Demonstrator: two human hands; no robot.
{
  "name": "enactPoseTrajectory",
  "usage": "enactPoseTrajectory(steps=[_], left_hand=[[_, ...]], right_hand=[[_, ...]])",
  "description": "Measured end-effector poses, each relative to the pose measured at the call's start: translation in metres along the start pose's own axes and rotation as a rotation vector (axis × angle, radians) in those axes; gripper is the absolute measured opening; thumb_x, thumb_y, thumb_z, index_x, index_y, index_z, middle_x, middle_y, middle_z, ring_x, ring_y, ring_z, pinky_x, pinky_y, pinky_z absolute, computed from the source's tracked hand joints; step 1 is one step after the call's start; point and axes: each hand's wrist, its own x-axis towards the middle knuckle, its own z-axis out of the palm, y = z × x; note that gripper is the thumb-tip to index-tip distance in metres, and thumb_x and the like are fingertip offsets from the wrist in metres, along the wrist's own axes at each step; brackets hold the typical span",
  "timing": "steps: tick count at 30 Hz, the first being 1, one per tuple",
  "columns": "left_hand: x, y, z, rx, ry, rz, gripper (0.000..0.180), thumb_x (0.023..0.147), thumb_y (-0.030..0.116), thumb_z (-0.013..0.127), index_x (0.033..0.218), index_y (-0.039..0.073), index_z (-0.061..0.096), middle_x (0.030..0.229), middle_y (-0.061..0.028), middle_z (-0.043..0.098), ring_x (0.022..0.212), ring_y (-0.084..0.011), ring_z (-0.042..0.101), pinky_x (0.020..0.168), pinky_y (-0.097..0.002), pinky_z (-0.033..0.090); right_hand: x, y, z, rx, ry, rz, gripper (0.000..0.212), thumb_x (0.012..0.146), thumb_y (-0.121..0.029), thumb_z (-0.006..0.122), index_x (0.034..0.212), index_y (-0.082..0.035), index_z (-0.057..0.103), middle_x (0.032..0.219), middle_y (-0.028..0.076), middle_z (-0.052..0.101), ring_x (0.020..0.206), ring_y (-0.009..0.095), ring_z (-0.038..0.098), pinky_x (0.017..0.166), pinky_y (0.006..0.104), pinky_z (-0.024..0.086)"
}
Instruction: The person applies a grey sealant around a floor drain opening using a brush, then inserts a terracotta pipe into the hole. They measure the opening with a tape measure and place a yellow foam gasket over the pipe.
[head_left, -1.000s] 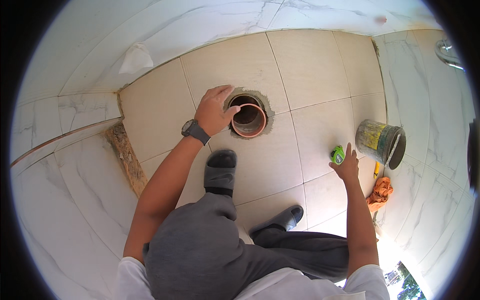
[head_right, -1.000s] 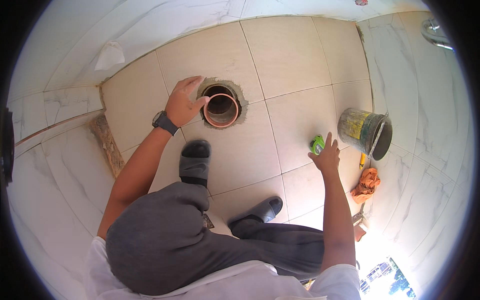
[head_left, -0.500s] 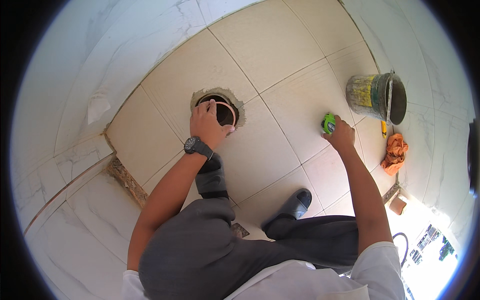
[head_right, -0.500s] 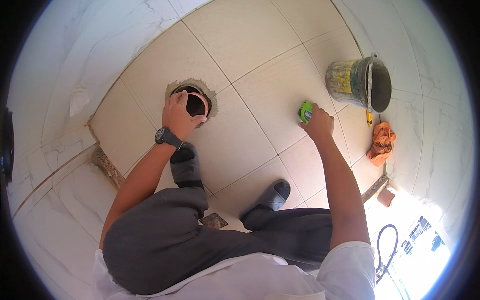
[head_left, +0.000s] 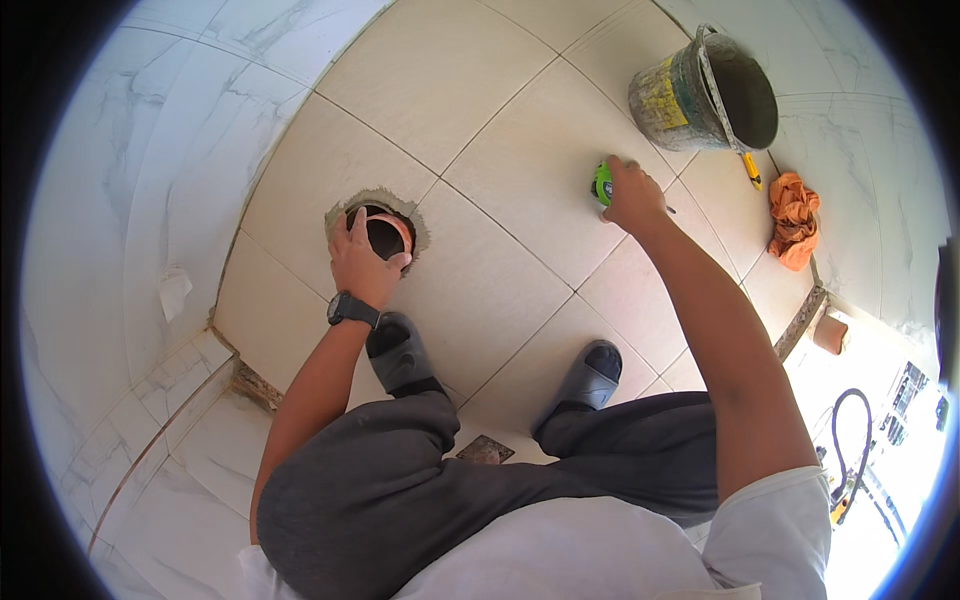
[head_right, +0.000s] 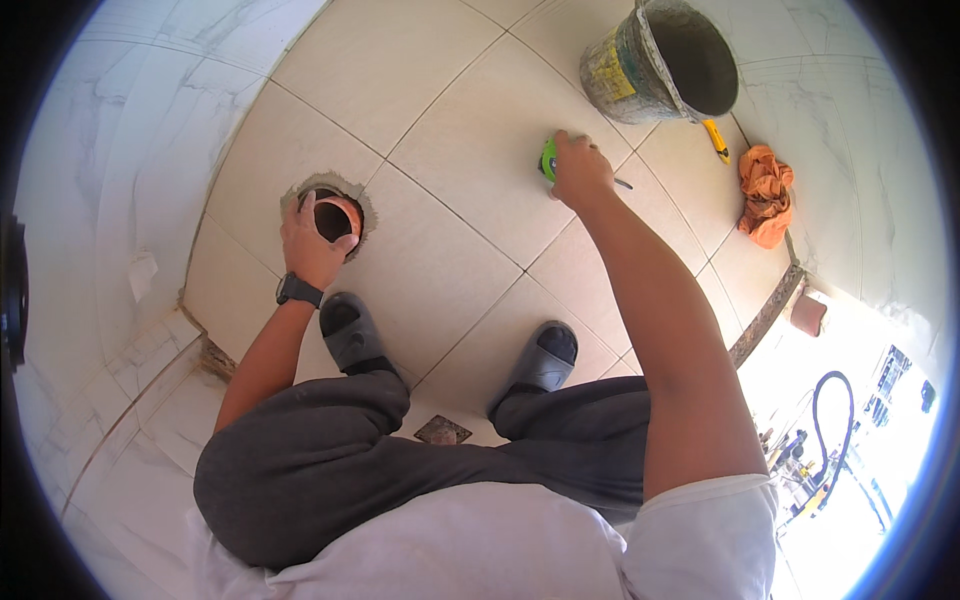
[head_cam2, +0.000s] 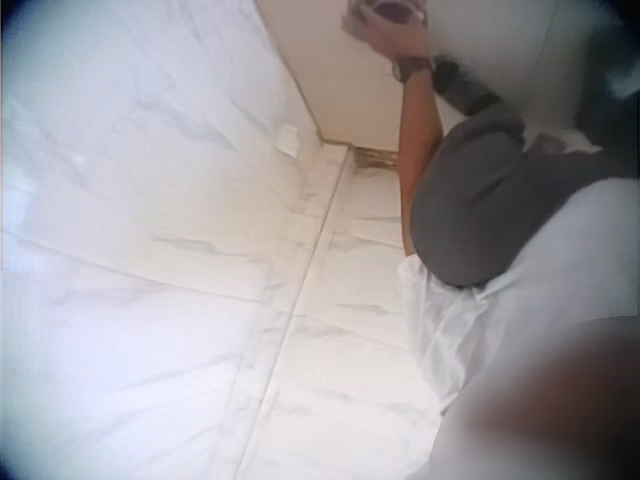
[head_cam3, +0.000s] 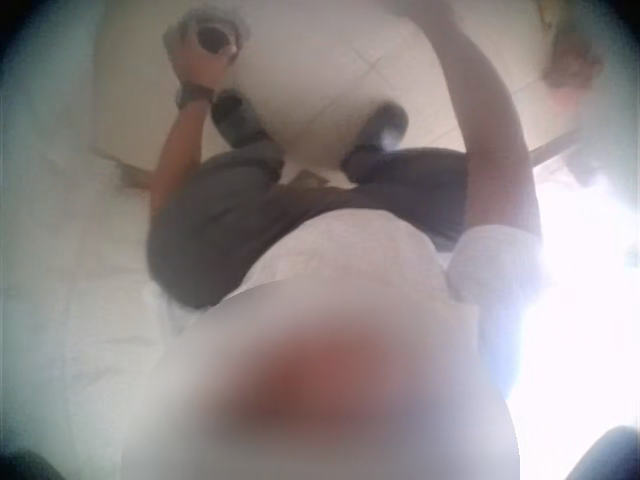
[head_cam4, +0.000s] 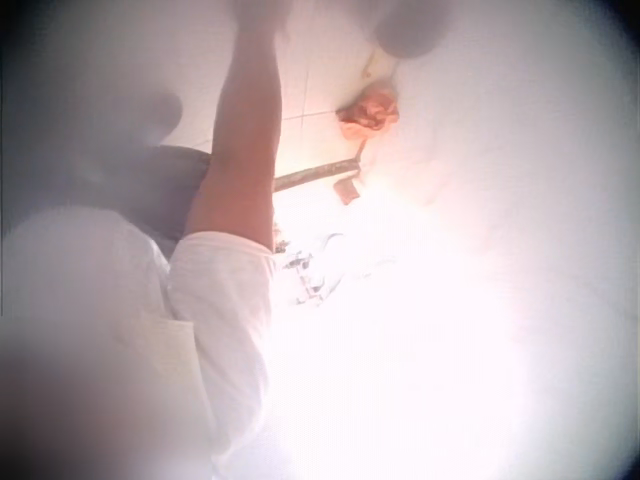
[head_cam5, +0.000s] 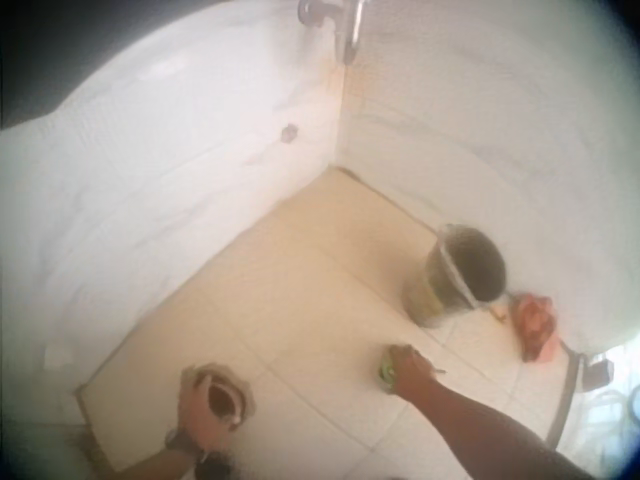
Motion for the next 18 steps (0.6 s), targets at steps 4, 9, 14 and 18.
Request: enactPoseTrajectory(steps=[4,9,14,18], left_hand=[[0.002,-0.004,-0.001,-0.028,0.009,0.002,0.107,0.062,0.038,0.092,0.147,-0.001,0.04,0.152,-0.0299,0.032,0.137,-0.0461,0.037,0.113,-0.0502,0.036],[-0.002,-0.032,0.003,0.017,0.122,0.078,0.116,0.06,0.052,0.091,0.147,-0.005,0.039,0.149,-0.0342,0.033,0.137,-0.049,0.035,0.112,-0.0549,0.034],[-0.04,-0.086,0.013,-0.049,0.083,0.03,0.117,0.062,0.059,0.088,0.145,-0.008,0.04,0.148,-0.0358,0.035,0.138,-0.0497,0.032,0.111,-0.0569,0.033],[-0.058,-0.128,0.018,-0.042,0.098,-0.043,0.119,0.063,0.06,0.087,0.146,-0.009,0.037,0.149,-0.0356,0.032,0.14,-0.0489,0.029,0.112,-0.0586,0.03]], right_hand=[[0.005,0.0,0.0,-0.001,-0.031,0.014,0.084,0.064,-0.015,0.09,0.134,-0.01,0.044,0.124,0.025,0.057,0.116,0.039,0.062,0.09,0.0422,0.058],[0.003,-0.003,-0.003,0.008,-0.005,0.037,0.085,0.064,-0.015,0.09,0.134,-0.009,0.044,0.124,0.025,0.058,0.115,0.039,0.063,0.091,0.0422,0.058],[0.009,-0.007,-0.009,-0.029,-0.095,0.061,0.088,0.061,-0.015,0.091,0.135,-0.008,0.043,0.122,0.025,0.059,0.114,0.039,0.063,0.091,0.0431,0.057],[0.012,-0.009,-0.012,-0.05,-0.113,0.038,0.09,0.059,-0.014,0.093,0.133,-0.009,0.043,0.119,0.024,0.061,0.112,0.038,0.065,0.091,0.0441,0.057]])
